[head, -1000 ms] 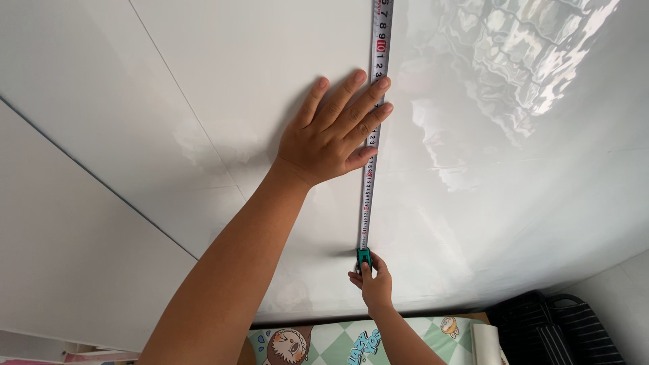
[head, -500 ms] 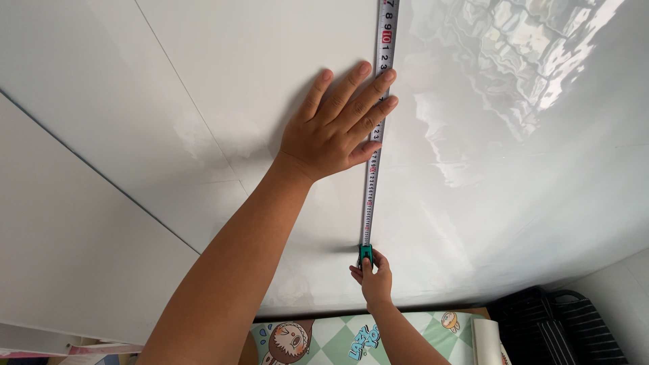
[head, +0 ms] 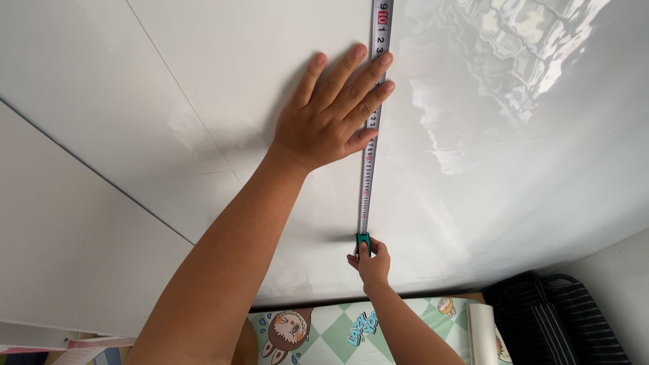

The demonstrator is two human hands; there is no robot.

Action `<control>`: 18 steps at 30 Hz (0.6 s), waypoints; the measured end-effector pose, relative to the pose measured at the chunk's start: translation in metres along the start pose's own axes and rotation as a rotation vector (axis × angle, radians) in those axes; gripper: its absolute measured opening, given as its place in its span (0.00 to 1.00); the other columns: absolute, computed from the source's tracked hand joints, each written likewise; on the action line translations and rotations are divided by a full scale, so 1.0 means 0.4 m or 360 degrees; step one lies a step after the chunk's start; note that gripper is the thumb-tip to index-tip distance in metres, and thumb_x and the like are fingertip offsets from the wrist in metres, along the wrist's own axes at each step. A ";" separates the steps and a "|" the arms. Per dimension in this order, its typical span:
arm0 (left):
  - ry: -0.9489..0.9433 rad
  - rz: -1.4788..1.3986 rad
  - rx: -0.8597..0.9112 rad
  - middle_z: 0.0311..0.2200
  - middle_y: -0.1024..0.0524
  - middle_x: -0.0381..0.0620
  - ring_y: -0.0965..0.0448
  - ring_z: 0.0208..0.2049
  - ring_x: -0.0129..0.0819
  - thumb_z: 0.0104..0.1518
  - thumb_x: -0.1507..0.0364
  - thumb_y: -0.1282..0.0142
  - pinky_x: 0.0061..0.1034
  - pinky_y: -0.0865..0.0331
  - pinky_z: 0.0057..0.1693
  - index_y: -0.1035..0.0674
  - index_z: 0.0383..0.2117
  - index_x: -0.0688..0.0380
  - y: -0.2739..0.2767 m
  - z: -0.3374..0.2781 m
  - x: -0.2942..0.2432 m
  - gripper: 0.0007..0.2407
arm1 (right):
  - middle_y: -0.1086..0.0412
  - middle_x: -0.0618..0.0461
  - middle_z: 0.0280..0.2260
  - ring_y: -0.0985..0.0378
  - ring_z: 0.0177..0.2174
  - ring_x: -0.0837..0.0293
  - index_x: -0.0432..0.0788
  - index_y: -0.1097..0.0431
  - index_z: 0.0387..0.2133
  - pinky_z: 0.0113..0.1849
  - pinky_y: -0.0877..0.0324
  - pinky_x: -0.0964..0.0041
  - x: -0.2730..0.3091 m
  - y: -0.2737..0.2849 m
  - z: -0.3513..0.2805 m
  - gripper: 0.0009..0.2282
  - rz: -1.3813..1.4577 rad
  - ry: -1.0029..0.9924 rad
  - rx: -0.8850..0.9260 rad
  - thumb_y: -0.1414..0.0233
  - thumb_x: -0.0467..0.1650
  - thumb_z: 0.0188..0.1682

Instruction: Using a tape measure to determine the dimensions of a wall section.

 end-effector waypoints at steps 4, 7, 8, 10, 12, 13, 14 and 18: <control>-0.0016 0.0005 0.0025 0.79 0.46 0.35 0.55 0.80 0.36 0.75 0.48 0.27 0.46 0.74 0.81 0.34 0.79 0.37 -0.004 -0.001 0.000 0.33 | 0.30 0.41 0.53 0.14 0.36 0.50 0.36 0.39 0.62 0.42 0.14 0.61 0.003 0.003 0.003 0.17 -0.0123 -0.0023 -0.0023 0.50 0.28 0.61; -0.0018 -0.0036 -0.0003 0.78 0.43 0.35 0.50 0.78 0.37 0.77 0.50 0.29 0.47 0.69 0.80 0.32 0.78 0.39 0.011 -0.002 -0.007 0.31 | 0.33 0.43 0.52 0.15 0.34 0.49 0.34 0.39 0.60 0.40 0.15 0.61 -0.007 0.008 0.005 0.16 -0.0060 0.0043 0.0038 0.50 0.27 0.61; -0.0023 -0.0063 0.0015 0.78 0.43 0.35 0.50 0.79 0.37 0.76 0.50 0.28 0.47 0.69 0.80 0.32 0.78 0.39 0.011 0.000 -0.005 0.31 | 0.32 0.43 0.52 0.15 0.34 0.49 0.35 0.38 0.60 0.40 0.15 0.61 -0.002 0.005 0.005 0.16 -0.0082 0.0043 0.0049 0.50 0.27 0.61; -0.0030 -0.0087 0.0031 0.78 0.44 0.36 0.51 0.79 0.38 0.76 0.51 0.27 0.48 0.69 0.80 0.31 0.79 0.40 0.010 0.000 -0.003 0.31 | 0.32 0.44 0.53 0.15 0.34 0.49 0.36 0.38 0.61 0.40 0.15 0.61 0.003 0.000 0.005 0.16 -0.0104 0.0045 0.0063 0.50 0.27 0.61; -0.0034 -0.0118 0.0035 0.78 0.43 0.39 0.50 0.78 0.41 0.76 0.51 0.26 0.50 0.68 0.79 0.31 0.78 0.41 0.008 -0.001 -0.004 0.31 | 0.33 0.44 0.52 0.15 0.35 0.49 0.36 0.38 0.60 0.41 0.15 0.60 0.001 0.000 0.006 0.16 -0.0085 0.0041 0.0055 0.50 0.28 0.61; -0.0035 -0.0115 0.0032 0.78 0.43 0.39 0.50 0.78 0.41 0.76 0.51 0.26 0.50 0.68 0.79 0.31 0.78 0.41 0.006 -0.004 -0.005 0.31 | 0.33 0.44 0.52 0.15 0.35 0.49 0.36 0.38 0.60 0.41 0.15 0.60 0.004 0.001 0.006 0.16 -0.0084 0.0045 0.0057 0.50 0.28 0.61; -0.0044 -0.0060 0.0051 0.79 0.45 0.37 0.52 0.79 0.40 0.76 0.47 0.26 0.49 0.70 0.80 0.33 0.79 0.39 0.000 -0.006 -0.006 0.33 | 0.33 0.44 0.52 0.15 0.35 0.50 0.37 0.38 0.61 0.41 0.15 0.60 0.005 0.001 0.006 0.16 -0.0120 0.0031 0.0058 0.50 0.28 0.61; -0.0047 0.0044 0.0041 0.79 0.47 0.37 0.54 0.79 0.39 0.77 0.42 0.30 0.48 0.72 0.81 0.36 0.80 0.35 -0.002 -0.013 -0.005 0.34 | 0.32 0.44 0.52 0.14 0.34 0.49 0.36 0.38 0.61 0.40 0.15 0.60 0.005 -0.001 0.008 0.16 -0.0147 0.0044 0.0065 0.50 0.28 0.61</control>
Point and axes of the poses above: each hand's wrist, its own z-axis towards the middle knuckle, its own y-axis out of the back of the hand, x = y × z, the point moved 9 cm from there along z, towards the middle knuckle
